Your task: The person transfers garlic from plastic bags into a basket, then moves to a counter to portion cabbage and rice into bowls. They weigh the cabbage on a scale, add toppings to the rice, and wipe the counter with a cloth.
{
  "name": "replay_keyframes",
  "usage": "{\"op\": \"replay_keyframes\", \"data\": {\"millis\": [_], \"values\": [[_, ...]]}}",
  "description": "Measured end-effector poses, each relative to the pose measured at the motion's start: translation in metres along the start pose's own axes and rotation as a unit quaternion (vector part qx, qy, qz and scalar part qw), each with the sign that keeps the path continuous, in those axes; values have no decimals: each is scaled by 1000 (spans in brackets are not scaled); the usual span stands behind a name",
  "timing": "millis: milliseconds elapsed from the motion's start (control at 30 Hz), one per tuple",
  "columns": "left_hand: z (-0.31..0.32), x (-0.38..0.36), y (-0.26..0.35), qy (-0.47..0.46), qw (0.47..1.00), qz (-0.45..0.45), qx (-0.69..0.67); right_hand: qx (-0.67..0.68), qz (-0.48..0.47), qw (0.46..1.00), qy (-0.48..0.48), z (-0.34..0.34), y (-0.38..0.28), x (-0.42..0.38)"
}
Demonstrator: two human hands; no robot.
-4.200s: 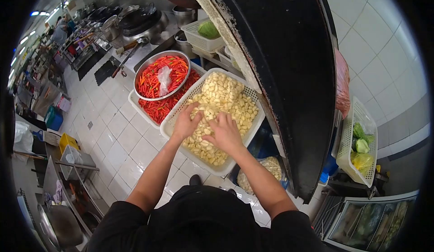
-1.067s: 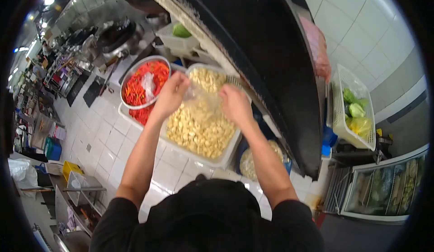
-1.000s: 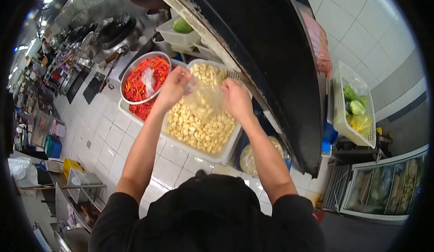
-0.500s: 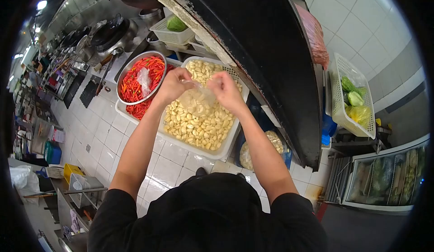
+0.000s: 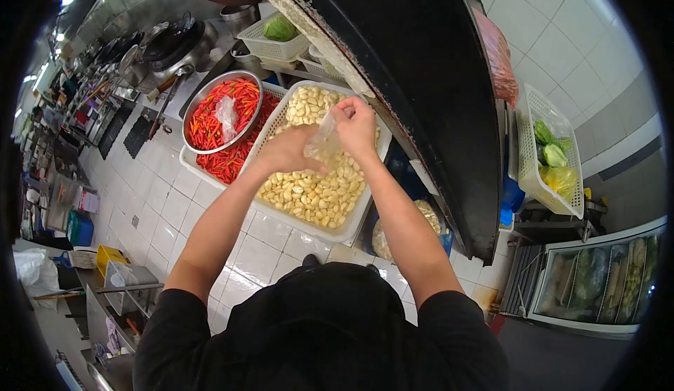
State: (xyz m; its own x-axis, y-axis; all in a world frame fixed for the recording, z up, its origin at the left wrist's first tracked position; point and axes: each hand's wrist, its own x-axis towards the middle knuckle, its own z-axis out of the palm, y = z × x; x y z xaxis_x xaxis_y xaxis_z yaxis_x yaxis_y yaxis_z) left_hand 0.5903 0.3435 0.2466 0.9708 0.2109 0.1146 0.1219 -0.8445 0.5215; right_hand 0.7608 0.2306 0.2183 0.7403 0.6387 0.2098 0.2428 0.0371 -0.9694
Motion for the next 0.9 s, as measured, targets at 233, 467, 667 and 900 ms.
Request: {"op": "replay_keyframes", "data": {"millis": [233,467,667,900], "values": [[25,11,-28,200,968,-62,-138,-125,105,984,-66,-26,-5,-24],[4,5,-18,80,821,-185,-534,215,254,921,-203,-9,60,-36],[4,1,-16,128,761,-186,-608,312,171,924,-141,-9,20,-51],[31,-15,-31,144,744,-242,-606,59,163,975,-141,6,7,-65]]}}
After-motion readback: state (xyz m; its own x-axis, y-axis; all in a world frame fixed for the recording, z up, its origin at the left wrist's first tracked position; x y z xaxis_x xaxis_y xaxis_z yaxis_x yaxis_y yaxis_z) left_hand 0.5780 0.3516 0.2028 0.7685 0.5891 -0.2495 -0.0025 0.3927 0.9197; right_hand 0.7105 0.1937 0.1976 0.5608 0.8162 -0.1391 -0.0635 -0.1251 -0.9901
